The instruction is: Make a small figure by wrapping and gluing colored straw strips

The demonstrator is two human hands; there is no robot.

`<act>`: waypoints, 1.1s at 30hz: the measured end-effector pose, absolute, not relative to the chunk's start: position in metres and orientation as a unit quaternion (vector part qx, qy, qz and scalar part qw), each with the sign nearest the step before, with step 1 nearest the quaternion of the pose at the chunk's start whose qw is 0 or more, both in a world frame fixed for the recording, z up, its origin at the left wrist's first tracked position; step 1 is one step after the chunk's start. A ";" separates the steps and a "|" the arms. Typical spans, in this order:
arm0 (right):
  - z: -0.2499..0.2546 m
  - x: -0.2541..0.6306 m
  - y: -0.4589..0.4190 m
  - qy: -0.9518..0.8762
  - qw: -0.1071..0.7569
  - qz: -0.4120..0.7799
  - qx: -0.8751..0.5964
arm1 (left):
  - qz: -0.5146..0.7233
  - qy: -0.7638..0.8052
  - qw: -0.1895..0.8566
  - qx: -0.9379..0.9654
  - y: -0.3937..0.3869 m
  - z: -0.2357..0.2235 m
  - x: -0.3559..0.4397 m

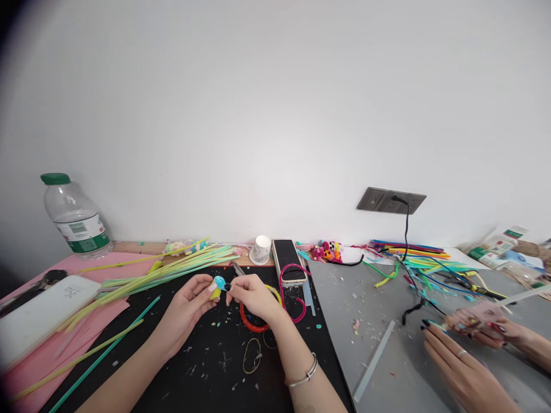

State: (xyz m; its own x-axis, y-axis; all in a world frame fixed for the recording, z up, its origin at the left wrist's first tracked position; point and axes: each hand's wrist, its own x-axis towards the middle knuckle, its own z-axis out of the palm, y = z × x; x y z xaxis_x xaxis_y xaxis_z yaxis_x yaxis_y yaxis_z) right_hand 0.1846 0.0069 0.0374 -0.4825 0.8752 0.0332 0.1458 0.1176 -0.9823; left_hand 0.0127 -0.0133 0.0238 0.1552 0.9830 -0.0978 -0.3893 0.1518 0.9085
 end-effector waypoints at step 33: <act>0.052 0.197 0.006 -0.605 0.279 0.644 -0.375 | 0.220 0.342 0.754 0.516 -0.026 0.034 0.008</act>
State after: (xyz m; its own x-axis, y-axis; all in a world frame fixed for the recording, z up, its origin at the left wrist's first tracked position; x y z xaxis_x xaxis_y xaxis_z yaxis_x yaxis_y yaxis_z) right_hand 0.1968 0.0056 0.0524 -0.5622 0.8142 -0.1449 0.0947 -0.1107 -0.9893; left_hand 0.0082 -0.0255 0.0336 0.6692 0.6848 -0.2885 0.0208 0.3708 0.9285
